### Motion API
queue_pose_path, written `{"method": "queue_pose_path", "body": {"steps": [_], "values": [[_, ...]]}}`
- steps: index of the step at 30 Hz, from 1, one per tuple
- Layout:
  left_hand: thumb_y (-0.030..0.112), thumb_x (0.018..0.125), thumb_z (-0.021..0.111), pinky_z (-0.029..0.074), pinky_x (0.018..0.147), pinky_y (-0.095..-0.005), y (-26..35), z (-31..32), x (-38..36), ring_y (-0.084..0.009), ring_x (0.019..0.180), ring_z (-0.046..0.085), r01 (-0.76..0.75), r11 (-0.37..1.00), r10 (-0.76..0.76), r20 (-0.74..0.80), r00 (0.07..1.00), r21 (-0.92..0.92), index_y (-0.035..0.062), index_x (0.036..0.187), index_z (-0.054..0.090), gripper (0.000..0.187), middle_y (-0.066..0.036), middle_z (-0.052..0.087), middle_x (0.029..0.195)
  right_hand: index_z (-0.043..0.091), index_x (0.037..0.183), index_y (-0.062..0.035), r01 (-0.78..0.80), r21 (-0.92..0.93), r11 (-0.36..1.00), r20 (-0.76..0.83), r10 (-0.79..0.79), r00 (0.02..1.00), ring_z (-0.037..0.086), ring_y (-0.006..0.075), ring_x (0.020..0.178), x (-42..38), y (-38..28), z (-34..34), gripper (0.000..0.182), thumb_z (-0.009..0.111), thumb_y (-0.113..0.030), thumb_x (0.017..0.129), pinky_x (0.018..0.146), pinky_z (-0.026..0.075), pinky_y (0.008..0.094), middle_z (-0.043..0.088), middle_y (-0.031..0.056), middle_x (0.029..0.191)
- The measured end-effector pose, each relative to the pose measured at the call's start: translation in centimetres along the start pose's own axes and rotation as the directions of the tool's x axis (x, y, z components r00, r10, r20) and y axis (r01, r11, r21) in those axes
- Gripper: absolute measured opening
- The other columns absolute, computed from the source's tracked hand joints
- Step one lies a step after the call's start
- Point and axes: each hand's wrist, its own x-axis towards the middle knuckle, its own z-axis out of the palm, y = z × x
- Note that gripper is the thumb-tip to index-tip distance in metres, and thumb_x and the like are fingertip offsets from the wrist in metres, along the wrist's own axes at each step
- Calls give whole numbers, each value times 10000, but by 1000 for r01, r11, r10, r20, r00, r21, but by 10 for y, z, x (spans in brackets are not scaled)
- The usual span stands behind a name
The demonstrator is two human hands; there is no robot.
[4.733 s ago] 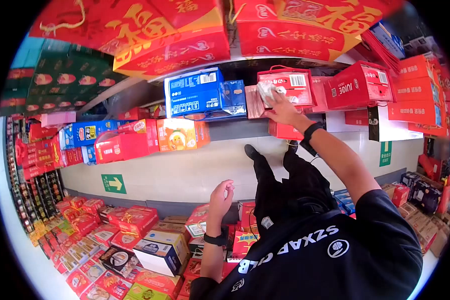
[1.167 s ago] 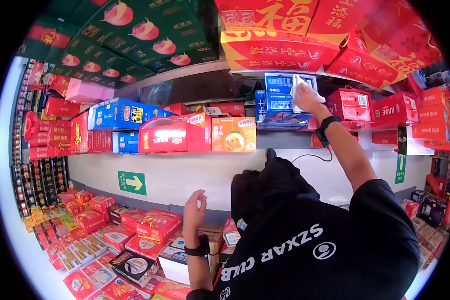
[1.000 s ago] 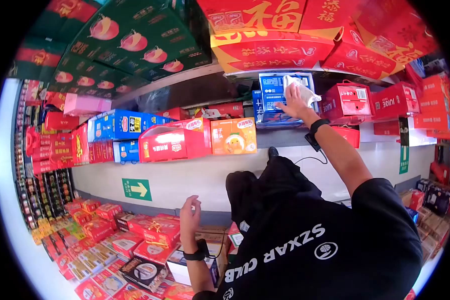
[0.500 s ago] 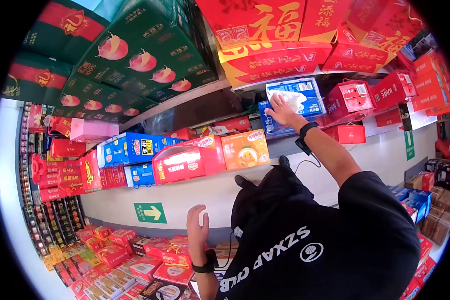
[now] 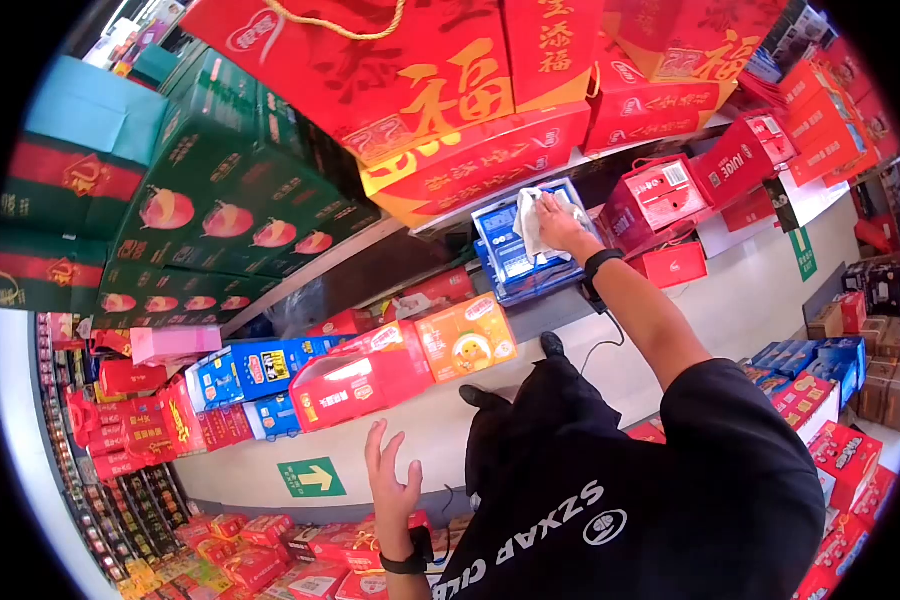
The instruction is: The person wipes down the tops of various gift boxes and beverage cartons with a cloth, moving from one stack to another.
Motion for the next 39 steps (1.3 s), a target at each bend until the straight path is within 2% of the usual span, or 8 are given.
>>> {"method": "queue_pose_path", "body": {"steps": [11,19,23,28,31,33,34,39], "values": [[158,851,690,286,1220,-561,-11,40,16,-472,1495,344,-82,985,87,28,996,-152,18,1343,601,519,-264,375,1601,430,1439,140,1,1,1000,-46,-1,999,312,515,1489,-62,-3,-7,616,538,-8,850,1258,270,470,301,403,1575],[206,843,710,270,1226,-575,-70,17,-17,-488,1515,308,-47,966,50,6,999,-254,24,1432,568,632,-273,332,1633,426,1502,98,-46,159,986,57,38,998,223,464,1551,-60,-60,15,689,535,-395,1032,1285,182,458,278,361,1623],[216,833,719,248,1235,-572,-105,-8,-41,-489,1532,274,-16,960,3,-45,999,-279,28,1468,544,684,-279,311,1645,444,1523,51,-110,432,895,97,75,992,205,381,1580,-55,-109,46,623,459,-390,1082,1292,159,419,286,279,1661],[216,824,724,227,1241,-570,-128,-40,-55,-487,1547,243,-18,958,-17,-117,993,-288,32,1492,520,723,-281,294,1653,493,1477,21,30,194,980,-22,-26,999,256,433,1548,-46,-133,70,509,400,-331,1121,1291,158,493,372,289,1608],[221,822,722,225,1239,-573,-126,-54,-53,-488,1551,234,-52,965,7,-172,985,-259,35,1502,511,735,-281,287,1655,467,1482,-51,462,-198,865,69,-458,887,279,469,1530,-22,-66,88,405,393,-226,1124,1269,213,548,383,300,1588],[222,821,721,226,1237,-575,-121,-56,-47,-488,1552,231,-95,967,47,-203,978,-235,38,1506,508,740,-281,283,1657,390,1542,-25,239,-31,971,163,-231,959,246,448,1548,-22,-98,55,492,349,-296,1133,1284,174,518,353,290,1612],[235,824,718,219,1237,-577,-116,-56,-44,-487,1557,220,-102,969,55,-207,977,-224,42,1515,500,750,-281,265,1668,325,1586,10,-19,133,991,152,-1,988,189,424,1572,-18,-114,46,608,284,-391,1130,1297,120,473,296,293,1646],[324,835,708,177,1241,-598,-84,-45,-20,-511,1562,168,-130,980,103,-179,978,-149,63,1550,471,797,-287,211,1688,272,1598,60,-14,21,1000,261,8,965,121,397,1594,6,-100,30,717,250,-469,1115,1303,75,431,201,297,1681]]}}
